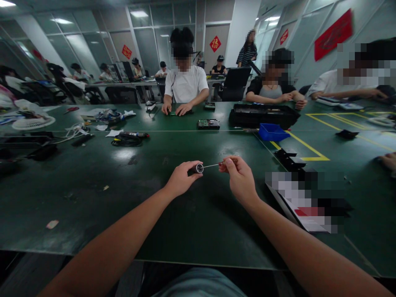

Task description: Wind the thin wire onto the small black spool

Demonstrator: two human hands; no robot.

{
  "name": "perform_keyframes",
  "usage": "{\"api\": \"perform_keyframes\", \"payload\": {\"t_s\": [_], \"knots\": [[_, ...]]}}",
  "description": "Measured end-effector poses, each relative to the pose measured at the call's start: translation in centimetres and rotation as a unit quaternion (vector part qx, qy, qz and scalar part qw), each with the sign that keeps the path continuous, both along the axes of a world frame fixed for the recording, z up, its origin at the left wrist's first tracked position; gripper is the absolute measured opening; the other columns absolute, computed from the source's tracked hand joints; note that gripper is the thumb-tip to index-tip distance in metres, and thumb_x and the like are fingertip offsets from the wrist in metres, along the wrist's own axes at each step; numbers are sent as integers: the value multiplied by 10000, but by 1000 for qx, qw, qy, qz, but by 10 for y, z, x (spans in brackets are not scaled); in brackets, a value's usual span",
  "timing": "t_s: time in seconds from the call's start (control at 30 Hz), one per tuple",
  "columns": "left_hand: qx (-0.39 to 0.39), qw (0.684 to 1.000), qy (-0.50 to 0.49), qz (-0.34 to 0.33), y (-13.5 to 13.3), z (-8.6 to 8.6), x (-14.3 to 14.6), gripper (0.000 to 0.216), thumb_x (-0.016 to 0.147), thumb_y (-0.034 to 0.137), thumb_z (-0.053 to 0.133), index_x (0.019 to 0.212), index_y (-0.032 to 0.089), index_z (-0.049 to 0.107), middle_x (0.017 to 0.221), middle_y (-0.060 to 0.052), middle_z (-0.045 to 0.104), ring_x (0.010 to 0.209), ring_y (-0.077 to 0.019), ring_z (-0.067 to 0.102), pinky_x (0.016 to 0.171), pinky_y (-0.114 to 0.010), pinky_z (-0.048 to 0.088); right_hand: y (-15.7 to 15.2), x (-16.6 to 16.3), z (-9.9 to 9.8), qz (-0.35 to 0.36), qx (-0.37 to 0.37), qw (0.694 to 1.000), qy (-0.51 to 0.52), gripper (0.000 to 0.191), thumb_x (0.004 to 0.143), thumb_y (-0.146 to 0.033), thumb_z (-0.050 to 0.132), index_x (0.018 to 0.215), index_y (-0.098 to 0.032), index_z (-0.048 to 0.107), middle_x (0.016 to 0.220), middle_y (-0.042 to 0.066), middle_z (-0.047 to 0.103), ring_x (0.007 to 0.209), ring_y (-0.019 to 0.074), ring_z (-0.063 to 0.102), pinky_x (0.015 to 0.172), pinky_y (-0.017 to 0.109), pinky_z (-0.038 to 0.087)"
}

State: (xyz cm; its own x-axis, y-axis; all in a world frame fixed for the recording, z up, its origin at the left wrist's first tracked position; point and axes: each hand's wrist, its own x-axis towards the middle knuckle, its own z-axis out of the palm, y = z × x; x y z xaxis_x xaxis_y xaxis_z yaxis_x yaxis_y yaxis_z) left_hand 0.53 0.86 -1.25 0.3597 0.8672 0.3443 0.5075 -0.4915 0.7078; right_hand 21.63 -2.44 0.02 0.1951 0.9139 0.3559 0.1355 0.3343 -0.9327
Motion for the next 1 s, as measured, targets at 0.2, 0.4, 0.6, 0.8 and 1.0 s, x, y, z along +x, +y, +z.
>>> {"api": "perform_keyframes", "payload": {"t_s": [0.2,0.4,0.6,0.8,1.0], "knots": [[11,1000,19,-2,-1,0,-1,401,860,246,747,1254,277,675,1186,-39,709,1105,-241,627,1005,-432,467,-3,1,7,-20,-9,998,-59,278,952,-471,580,895,-206,643,780,27,694,719,182,645,708,344,505],[32,998,52,-5,-3,7,0,373,858,235,753,1225,245,689,1136,-41,727,1063,-238,633,976,-417,470,-10,1,15,-59,4,985,-165,330,913,-501,637,756,-210,641,612,-8,628,550,153,556,552,293,405],[30,998,60,-4,-3,10,1,365,857,205,746,1217,237,692,1135,-44,733,1058,-241,638,980,-422,465,-11,-2,13,5,65,986,-152,132,953,-327,559,929,-224,639,821,20,698,727,177,639,659,304,464],[26,998,59,-4,-4,11,2,362,856,207,747,1212,240,692,1126,-43,735,1049,-240,640,988,-426,467,-13,-3,13,-14,19,985,-172,317,1014,-445,468,894,-220,657,555,-38,543,513,148,527,554,294,403],[25,998,58,1,-4,10,0,354,875,209,723,1225,232,680,1131,-47,728,1057,-240,635,998,-430,464,-11,-3,8,-3,18,987,-157,280,1009,-381,456,1195,-218,588,723,-14,618,656,175,600,630,312,446]]}}
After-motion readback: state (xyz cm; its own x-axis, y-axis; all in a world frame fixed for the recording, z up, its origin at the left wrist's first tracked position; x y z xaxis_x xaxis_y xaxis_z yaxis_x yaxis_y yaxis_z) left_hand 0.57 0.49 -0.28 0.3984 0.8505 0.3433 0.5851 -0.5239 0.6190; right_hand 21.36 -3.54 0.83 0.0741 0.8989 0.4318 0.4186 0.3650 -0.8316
